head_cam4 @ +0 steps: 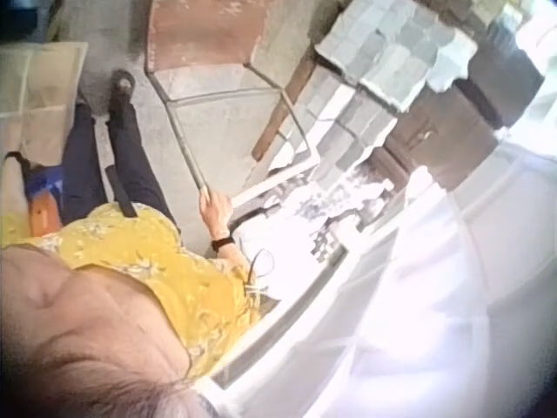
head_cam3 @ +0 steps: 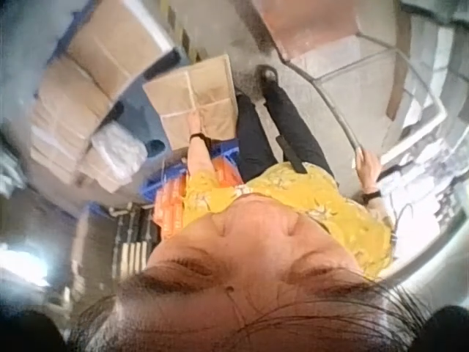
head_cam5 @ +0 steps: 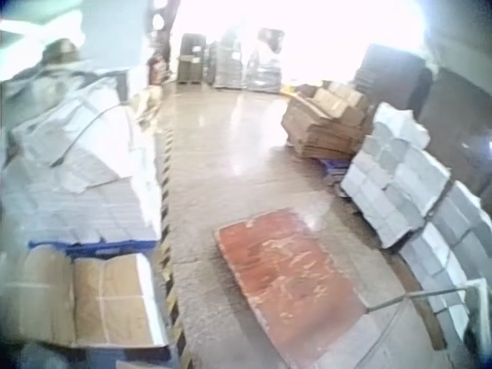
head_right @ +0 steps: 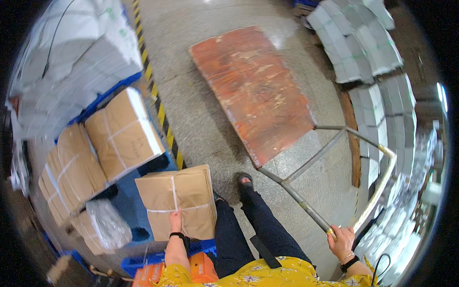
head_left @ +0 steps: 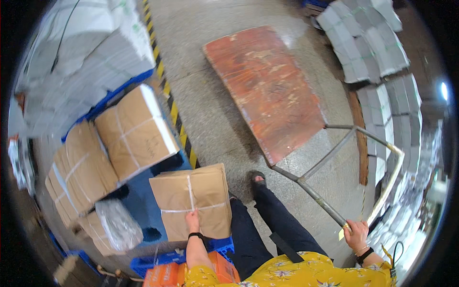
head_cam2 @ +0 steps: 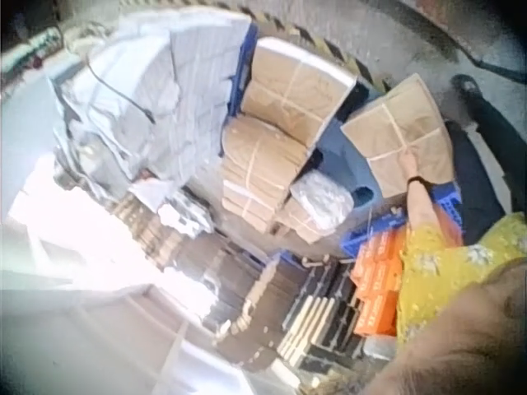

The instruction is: The person transfers a plastic-wrapped bundle and several brown paper packages from a pallet onto a cart. They then push the cart through the warehouse, stopping briefly to rearrange the packages before continuing toward an elevator.

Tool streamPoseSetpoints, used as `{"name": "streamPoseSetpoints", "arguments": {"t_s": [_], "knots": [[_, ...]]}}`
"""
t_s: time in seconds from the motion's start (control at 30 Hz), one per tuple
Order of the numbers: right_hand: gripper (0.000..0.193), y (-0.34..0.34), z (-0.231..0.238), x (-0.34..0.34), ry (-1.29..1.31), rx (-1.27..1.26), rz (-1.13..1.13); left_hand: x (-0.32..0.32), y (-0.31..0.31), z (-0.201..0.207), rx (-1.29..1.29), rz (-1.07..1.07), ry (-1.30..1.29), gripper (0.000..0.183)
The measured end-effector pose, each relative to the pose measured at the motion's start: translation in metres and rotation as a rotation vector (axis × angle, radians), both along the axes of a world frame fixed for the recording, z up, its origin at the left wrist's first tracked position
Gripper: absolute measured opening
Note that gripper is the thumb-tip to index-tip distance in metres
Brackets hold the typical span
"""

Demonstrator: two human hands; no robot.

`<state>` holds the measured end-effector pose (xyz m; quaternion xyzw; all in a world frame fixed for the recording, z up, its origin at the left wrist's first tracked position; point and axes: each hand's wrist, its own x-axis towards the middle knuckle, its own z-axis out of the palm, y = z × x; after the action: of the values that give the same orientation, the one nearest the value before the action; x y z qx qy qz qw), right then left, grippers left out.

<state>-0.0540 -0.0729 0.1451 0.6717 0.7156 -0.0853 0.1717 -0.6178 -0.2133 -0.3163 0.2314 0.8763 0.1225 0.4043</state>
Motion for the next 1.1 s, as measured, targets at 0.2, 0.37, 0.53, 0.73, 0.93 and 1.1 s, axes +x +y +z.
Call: {"name": "streamPoseSetpoints", "arguments": {"t_s": [0.2, 0.37, 0.53, 0.73, 0.93, 1.1], "knots": [[0.033, 0.002, 0.014, 0.007, 0.037, 0.016, 0.002, 0.017, 0.086, 0.033, 0.016, -0.109, -0.200, 0.046], [0.034, 0.019, 0.017, 0.016, 0.087, 0.013, -0.020, 0.047, 0.141, 0.094, -0.090, -0.215, -0.152, 0.046], [0.033, 0.015, 0.025, 0.034, 0.153, -0.011, -0.089, 0.120, 0.255, 0.166, -0.248, -0.405, -0.147, 0.045], [0.031, 0.011, 0.023, 0.047, 0.248, 0.043, -0.082, 0.207, 0.374, 0.185, -0.275, -0.578, -0.169, 0.030], [0.024, -0.002, 0.024, 0.058, 0.287, 0.085, -0.111, 0.339, 0.496, 0.162, -0.158, -0.639, -0.300, 0.034], [0.027, 0.001, 0.031, 0.062, 0.278, 0.023, -0.060, 0.473, 0.577, 0.138, 0.006, -0.907, -0.276, 0.037]]}}
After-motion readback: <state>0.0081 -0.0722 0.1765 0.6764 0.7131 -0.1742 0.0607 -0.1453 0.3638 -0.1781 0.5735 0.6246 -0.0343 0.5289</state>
